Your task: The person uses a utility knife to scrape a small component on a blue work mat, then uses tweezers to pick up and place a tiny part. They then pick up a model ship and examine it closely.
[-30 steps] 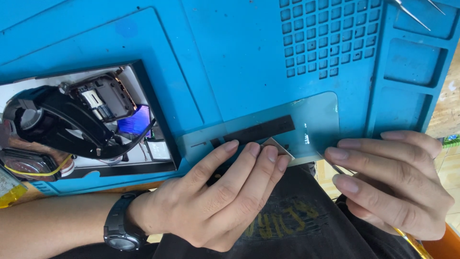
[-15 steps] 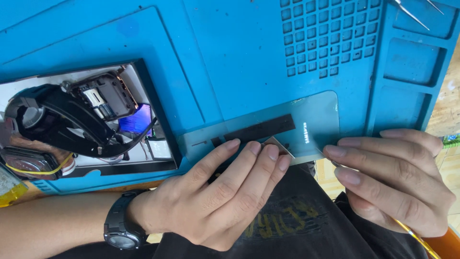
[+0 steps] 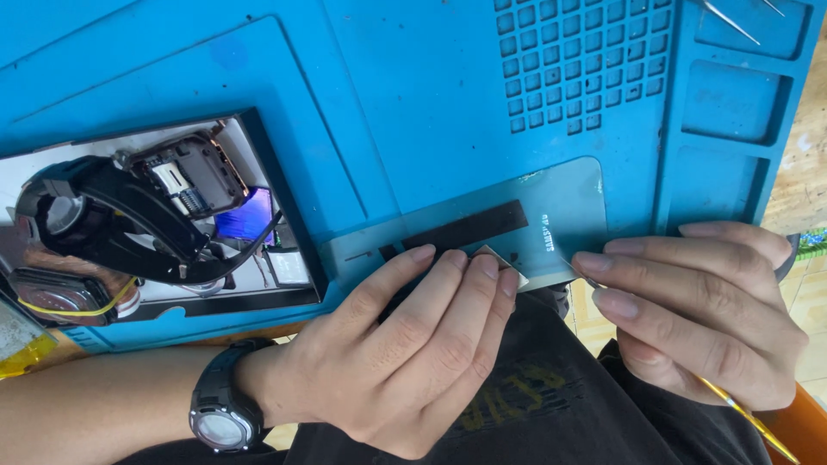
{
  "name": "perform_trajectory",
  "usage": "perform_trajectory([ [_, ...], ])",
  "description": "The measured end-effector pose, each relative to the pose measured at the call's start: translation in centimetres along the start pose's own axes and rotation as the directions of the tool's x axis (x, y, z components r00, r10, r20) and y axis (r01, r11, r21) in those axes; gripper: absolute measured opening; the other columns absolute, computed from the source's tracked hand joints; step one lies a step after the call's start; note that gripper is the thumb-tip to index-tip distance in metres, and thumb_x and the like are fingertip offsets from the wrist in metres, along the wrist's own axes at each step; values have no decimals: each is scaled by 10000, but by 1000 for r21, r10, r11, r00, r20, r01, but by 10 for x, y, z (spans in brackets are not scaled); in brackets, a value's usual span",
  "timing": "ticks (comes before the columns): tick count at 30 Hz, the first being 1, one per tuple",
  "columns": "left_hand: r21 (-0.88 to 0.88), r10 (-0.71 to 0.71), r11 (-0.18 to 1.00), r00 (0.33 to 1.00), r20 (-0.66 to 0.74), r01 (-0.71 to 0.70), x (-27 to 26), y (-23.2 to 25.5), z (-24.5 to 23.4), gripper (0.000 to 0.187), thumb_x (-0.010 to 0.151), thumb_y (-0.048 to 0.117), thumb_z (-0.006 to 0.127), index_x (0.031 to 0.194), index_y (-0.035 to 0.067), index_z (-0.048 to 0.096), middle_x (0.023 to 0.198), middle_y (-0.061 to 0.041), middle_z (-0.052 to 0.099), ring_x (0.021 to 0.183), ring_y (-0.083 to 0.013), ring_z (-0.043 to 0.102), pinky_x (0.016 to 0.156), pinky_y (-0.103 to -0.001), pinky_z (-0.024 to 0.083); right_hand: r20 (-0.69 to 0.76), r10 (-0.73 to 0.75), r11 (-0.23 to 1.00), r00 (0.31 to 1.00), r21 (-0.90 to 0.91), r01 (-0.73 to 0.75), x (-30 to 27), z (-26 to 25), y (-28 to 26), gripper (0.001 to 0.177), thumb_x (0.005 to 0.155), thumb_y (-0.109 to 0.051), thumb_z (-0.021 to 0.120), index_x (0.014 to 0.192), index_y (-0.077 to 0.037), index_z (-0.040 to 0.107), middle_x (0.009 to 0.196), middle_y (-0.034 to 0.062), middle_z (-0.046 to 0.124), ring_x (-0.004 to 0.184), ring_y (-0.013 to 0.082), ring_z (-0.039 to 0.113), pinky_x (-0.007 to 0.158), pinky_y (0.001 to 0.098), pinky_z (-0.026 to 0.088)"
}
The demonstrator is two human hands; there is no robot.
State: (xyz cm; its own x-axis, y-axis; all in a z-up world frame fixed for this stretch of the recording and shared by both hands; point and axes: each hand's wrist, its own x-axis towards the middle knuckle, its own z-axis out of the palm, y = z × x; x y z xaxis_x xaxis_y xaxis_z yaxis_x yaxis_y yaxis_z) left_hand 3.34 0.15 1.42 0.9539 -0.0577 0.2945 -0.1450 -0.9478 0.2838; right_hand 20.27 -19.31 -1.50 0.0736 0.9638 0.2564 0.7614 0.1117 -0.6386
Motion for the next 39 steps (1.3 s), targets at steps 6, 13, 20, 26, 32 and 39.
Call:
perform_trajectory([
  [6, -41, -85, 996, 996, -30, 84, 2, 8, 2, 102, 984, 167, 642, 982, 113, 728, 997, -54, 679, 911, -146, 664, 809, -255, 569, -90, -27, 1000, 996, -6, 26, 3, 7, 1, 193, 879, -204, 468, 889, -64, 601, 871, 163, 707, 787, 273, 694, 712, 364, 426],
  [13, -35, -52, 998, 998, -48, 50, 2, 6, 5, 90, 974, 185, 683, 965, 104, 720, 991, -52, 675, 909, -147, 676, 812, -260, 576, -23, -14, 1000, 1000, 7, 14, -3, 0, 2, 211, 872, -231, 492, 923, -65, 611, 904, 162, 708, 841, 289, 690, 756, 383, 445],
  [20, 39, -18, 999, 996, -86, 22, 2, 4, 8, 78, 967, 192, 703, 934, 123, 719, 970, -31, 674, 883, -118, 669, 783, -224, 571, 6, -19, 1000, 1000, -6, 19, -6, 0, 4, 201, 884, -235, 492, 958, -88, 608, 940, 147, 708, 874, 282, 682, 795, 394, 407],
  [26, 42, -16, 999, 997, -79, 19, 0, 4, 8, 89, 972, 203, 711, 935, 123, 722, 974, -28, 676, 896, -114, 667, 785, -219, 574, 7, -30, 1000, 1000, -6, 30, -4, 0, 2, 200, 882, -223, 499, 955, -72, 608, 943, 147, 707, 885, 279, 673, 802, 393, 409],
  [32, 52, -6, 999, 996, -89, 10, 0, 4, 10, 98, 973, 205, 691, 917, 126, 710, 961, -25, 677, 879, -112, 670, 770, -216, 574, 7, -21, 1000, 1000, -14, 21, -3, 1, -1, 177, 873, -244, 531, 951, -111, 618, 941, 111, 709, 907, 269, 657, 831, 404, 382],
  [39, 58, -6, 998, 996, -88, 11, 1, 2, 10, 90, 974, 202, 691, 925, 129, 710, 951, -2, 680, 875, -101, 669, 776, -210, 571, -25, -33, 999, 999, -34, 33, -3, 5, -1, 243, 890, -284, 462, 931, -121, 638, 925, 104, 711, 892, 266, 651, 848, 390, 347],
])
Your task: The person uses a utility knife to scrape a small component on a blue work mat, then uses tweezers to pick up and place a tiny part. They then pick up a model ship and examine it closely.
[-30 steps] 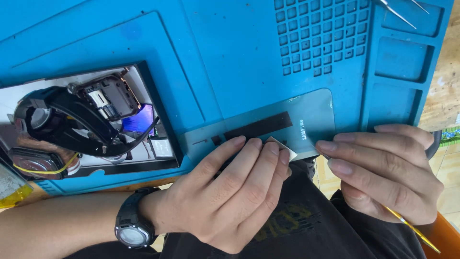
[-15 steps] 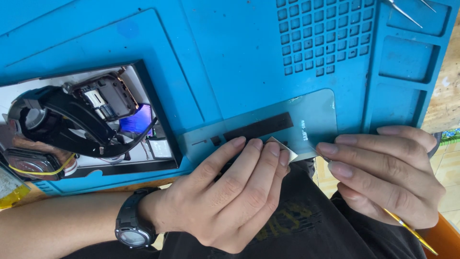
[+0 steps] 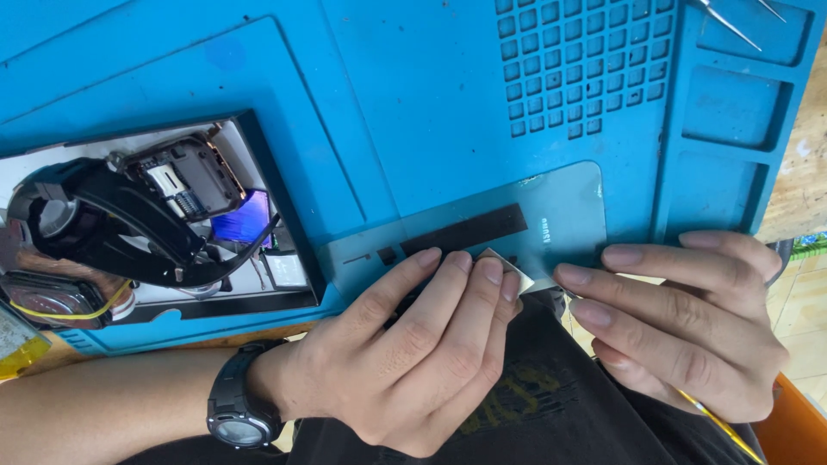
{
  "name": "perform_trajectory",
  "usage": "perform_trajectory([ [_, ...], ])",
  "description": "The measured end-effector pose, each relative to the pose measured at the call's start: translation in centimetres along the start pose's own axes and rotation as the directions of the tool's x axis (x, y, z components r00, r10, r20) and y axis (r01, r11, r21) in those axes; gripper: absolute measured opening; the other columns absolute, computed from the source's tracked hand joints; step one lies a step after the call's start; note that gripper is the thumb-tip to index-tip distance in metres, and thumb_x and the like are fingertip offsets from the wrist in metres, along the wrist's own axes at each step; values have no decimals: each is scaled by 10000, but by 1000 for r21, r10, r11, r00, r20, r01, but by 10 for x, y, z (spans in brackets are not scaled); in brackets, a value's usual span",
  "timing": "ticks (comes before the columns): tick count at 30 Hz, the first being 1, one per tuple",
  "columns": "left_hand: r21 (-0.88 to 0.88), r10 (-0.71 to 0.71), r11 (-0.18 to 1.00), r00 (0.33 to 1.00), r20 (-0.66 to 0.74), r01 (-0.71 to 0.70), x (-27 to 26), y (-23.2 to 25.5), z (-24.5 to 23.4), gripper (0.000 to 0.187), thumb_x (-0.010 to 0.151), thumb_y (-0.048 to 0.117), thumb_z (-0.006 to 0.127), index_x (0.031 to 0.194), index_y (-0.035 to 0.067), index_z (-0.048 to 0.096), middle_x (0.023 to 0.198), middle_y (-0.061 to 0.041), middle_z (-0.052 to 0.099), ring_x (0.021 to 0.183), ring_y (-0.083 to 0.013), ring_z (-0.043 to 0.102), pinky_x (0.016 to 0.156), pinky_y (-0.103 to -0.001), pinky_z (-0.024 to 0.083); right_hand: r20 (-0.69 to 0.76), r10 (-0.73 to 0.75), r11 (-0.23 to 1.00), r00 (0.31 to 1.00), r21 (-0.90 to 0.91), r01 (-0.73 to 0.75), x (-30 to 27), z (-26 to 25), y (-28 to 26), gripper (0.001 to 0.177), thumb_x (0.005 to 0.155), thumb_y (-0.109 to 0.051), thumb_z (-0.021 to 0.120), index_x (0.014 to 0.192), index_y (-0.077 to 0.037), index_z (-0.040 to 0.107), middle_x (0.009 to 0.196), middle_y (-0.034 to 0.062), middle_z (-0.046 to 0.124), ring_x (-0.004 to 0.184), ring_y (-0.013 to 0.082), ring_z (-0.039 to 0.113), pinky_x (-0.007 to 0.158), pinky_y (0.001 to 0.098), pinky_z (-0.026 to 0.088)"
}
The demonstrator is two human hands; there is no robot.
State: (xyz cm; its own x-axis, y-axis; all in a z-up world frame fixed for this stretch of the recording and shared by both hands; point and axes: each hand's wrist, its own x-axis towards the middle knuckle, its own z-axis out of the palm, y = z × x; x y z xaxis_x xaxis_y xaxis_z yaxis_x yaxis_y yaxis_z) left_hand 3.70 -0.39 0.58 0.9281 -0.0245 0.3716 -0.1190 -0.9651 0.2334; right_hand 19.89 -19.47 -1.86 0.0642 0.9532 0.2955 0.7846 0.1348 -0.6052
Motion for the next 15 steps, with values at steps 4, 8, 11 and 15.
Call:
perform_trajectory([
  [4, -4, -11, 1000, 1000, 1, 11, -1, -1, 0, 86, 972, 207, 699, 932, 132, 715, 954, 0, 676, 877, -99, 664, 775, -210, 568, -34, -6, 1000, 999, -13, 5, 1, 5, 1, 192, 885, -256, 497, 918, -126, 635, 904, 81, 713, 866, 248, 647, 826, 379, 341],
  [8, -32, -7, 999, 1000, 21, 8, -3, -1, 1, 94, 986, 214, 678, 968, 130, 715, 994, -19, 669, 917, -113, 654, 805, -220, 567, 1, -24, 999, 1000, -21, 24, 0, 4, 4, 186, 878, -262, 525, 928, -125, 639, 917, 84, 713, 864, 252, 659, 803, 378, 370],
  [11, -41, -21, 999, 999, 33, 23, -4, -1, 1, 93, 989, 220, 682, 973, 134, 714, 996, -7, 673, 924, -106, 654, 812, -218, 570, 3, -39, 999, 999, -22, 39, -1, 6, 8, 201, 877, -285, 528, 928, -131, 648, 908, 67, 715, 850, 233, 657, 781, 363, 374],
  [15, -42, -13, 999, 998, 55, 15, -4, -2, 1, 99, 995, 232, 683, 984, 138, 709, 1001, 0, 676, 925, -104, 652, 819, -218, 568, 20, -58, 998, 998, -25, 59, -2, 5, 10, 240, 883, -326, 509, 925, -151, 668, 907, 59, 714, 857, 217, 643, 788, 369, 353],
])
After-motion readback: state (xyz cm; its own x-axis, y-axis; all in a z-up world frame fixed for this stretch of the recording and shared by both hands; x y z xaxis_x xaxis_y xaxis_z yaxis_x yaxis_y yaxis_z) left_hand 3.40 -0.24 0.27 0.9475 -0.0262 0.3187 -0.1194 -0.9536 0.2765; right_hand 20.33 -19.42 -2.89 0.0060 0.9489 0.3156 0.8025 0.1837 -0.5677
